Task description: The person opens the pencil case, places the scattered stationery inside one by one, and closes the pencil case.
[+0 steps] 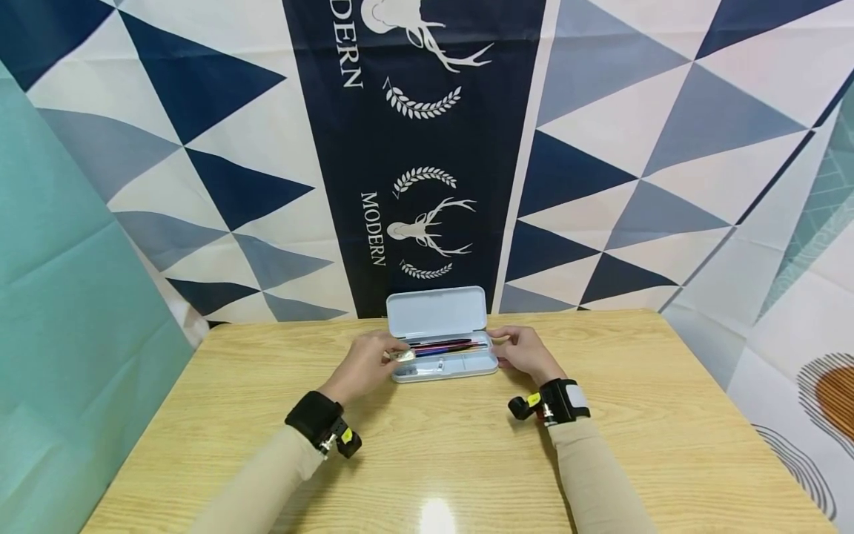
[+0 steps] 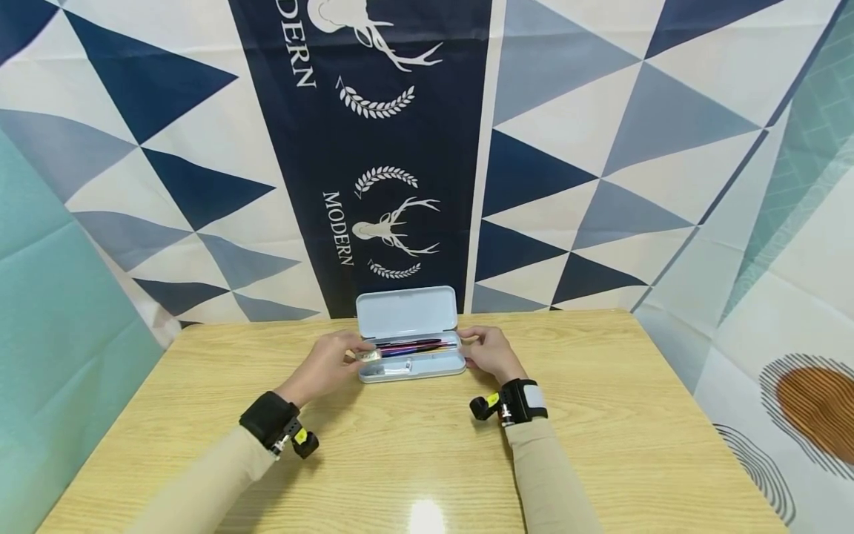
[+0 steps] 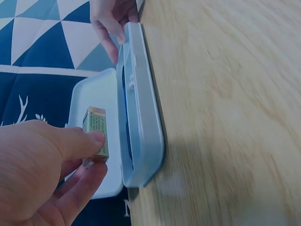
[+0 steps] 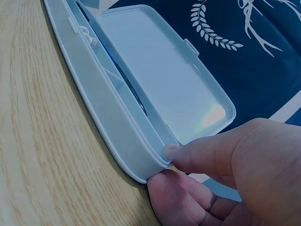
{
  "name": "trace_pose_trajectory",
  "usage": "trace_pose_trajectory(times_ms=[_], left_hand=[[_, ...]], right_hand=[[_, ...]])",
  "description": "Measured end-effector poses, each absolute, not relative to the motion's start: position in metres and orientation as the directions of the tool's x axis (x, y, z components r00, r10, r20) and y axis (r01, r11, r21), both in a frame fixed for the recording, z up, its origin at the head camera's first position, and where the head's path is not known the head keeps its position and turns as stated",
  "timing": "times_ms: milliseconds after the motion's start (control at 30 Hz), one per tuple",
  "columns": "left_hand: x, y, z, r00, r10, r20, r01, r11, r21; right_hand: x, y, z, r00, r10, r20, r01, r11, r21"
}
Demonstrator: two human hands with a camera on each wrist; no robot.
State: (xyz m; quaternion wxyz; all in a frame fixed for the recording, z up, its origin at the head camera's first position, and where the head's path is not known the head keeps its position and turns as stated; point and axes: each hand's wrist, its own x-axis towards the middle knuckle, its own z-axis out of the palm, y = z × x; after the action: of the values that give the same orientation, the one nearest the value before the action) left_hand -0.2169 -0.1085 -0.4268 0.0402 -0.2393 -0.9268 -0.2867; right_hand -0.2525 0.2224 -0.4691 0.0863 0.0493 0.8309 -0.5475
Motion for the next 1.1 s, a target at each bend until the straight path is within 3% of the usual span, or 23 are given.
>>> trace_pose_trajectory(times_ms=[667, 933, 1100], left_hand=[[-0.228, -0.039, -0.421, -0.821, 0.522, 0.232, 0.565, 0.687, 0.457], [-0.249, -0.017, -0.444, -0.781, 0.559, 0.28, 0.622, 0.657, 0.425], [-0.288, -0.008, -0.501, -0.765, 0.548, 0.339, 0.644, 0.631, 0.433]], right_hand=[[-0.253, 0.223, -0.468, -0.979, -0.013, -0.204, 0.181, 0.408, -0.895], [-0.253, 0.223, -0.467, -0.976, -0.01, -0.219, 0.198, 0.395, -0.897], [-0.254, 0.221, -0.467, -0.976, -0.008, -0.217, 0.196, 0.396, -0.897]])
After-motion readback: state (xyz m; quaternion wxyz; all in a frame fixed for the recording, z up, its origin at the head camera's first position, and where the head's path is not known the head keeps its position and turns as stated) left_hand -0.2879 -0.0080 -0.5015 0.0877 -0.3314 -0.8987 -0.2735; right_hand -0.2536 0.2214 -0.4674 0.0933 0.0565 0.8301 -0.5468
